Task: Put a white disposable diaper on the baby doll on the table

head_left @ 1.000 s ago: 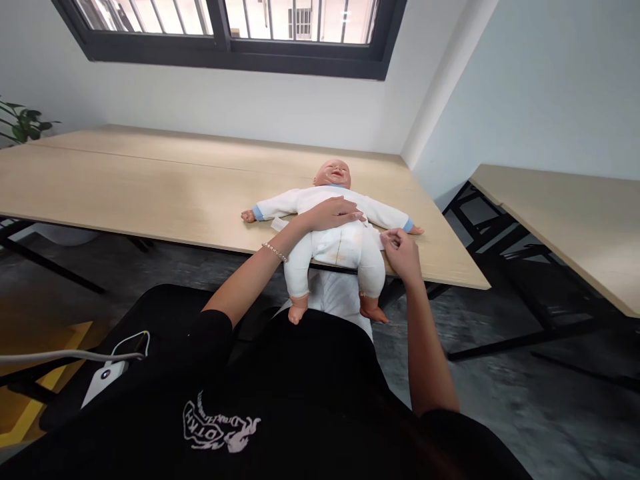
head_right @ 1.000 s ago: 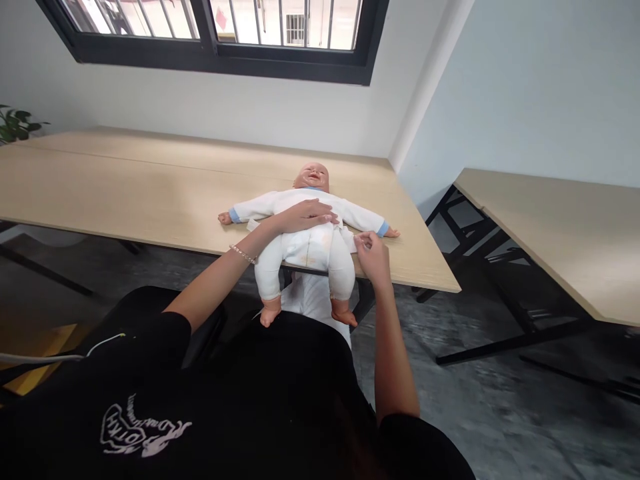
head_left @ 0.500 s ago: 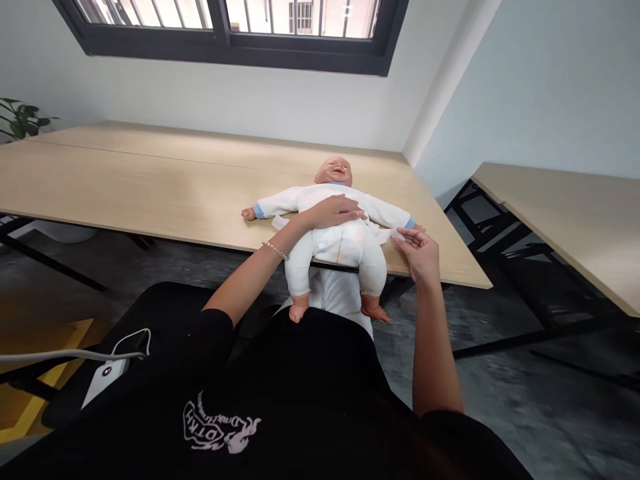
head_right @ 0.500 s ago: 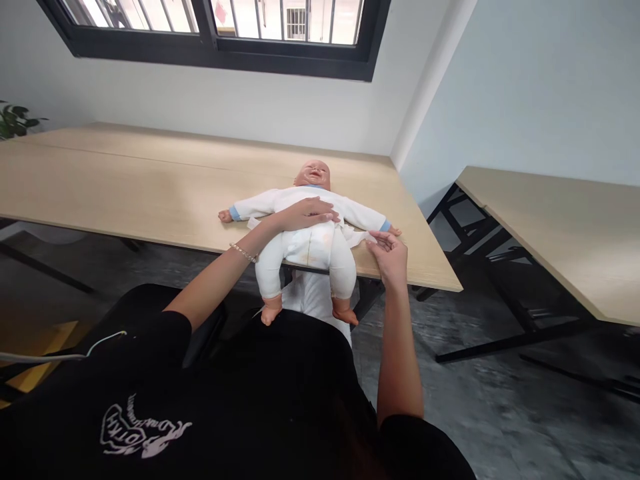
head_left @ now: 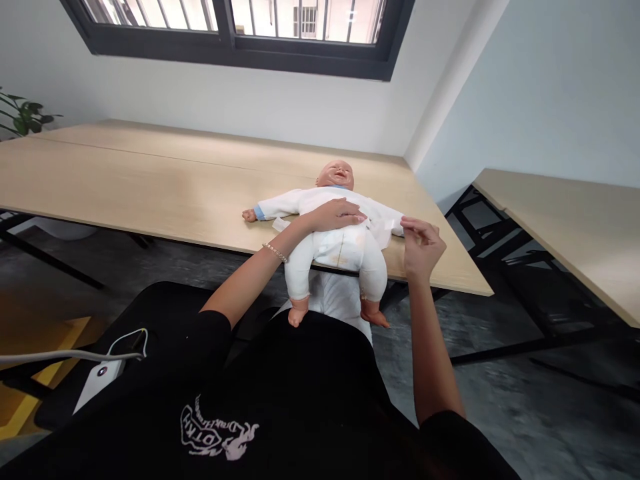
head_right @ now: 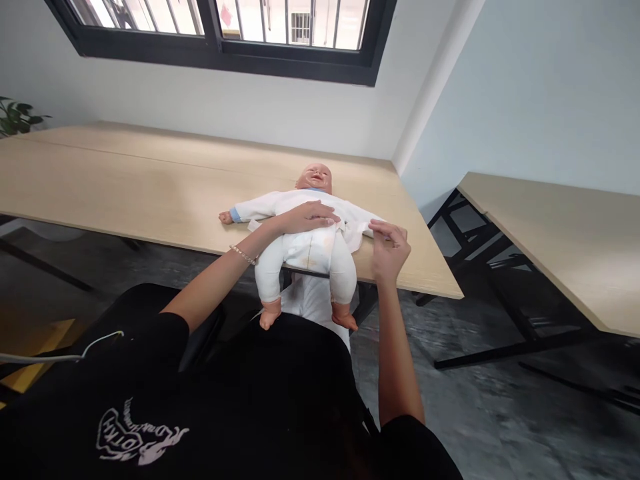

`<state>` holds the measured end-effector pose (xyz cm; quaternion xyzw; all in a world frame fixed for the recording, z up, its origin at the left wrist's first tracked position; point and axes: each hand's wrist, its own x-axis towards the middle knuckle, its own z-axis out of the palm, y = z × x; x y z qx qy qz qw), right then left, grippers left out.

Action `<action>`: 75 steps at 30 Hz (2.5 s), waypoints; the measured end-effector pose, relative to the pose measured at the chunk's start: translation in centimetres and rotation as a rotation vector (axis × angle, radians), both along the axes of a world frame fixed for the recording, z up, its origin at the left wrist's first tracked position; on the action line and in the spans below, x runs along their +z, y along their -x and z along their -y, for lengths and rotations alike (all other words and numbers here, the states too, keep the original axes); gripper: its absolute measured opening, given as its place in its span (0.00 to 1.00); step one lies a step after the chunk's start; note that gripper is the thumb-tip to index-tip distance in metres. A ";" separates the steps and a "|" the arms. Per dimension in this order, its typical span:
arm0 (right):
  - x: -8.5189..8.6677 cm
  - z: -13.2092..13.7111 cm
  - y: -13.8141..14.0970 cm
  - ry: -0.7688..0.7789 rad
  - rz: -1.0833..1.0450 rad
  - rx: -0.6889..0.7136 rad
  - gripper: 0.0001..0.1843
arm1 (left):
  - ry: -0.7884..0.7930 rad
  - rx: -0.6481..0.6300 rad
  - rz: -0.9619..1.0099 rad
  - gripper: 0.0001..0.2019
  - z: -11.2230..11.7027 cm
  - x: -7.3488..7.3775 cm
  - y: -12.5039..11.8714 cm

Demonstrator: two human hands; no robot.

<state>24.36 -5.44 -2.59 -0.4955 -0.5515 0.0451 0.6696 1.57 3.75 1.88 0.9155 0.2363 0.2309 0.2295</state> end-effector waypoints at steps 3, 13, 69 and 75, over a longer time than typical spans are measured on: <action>2.5 -1.2 2.0 0.024 0.172 0.126 0.10 | 0.055 -0.013 0.041 0.28 -0.4 -0.5 0.1; 4.4 -5.5 5.7 0.248 0.297 0.631 0.18 | 0.346 -0.081 0.348 0.57 -2.0 -2.4 0.2; 3.5 -0.4 10.7 0.298 0.895 0.236 0.22 | 0.353 0.577 0.781 0.10 0.8 -3.7 5.7; 4.3 0.3 10.7 0.392 0.985 0.206 0.25 | 0.113 0.736 0.381 0.06 2.8 -6.2 9.2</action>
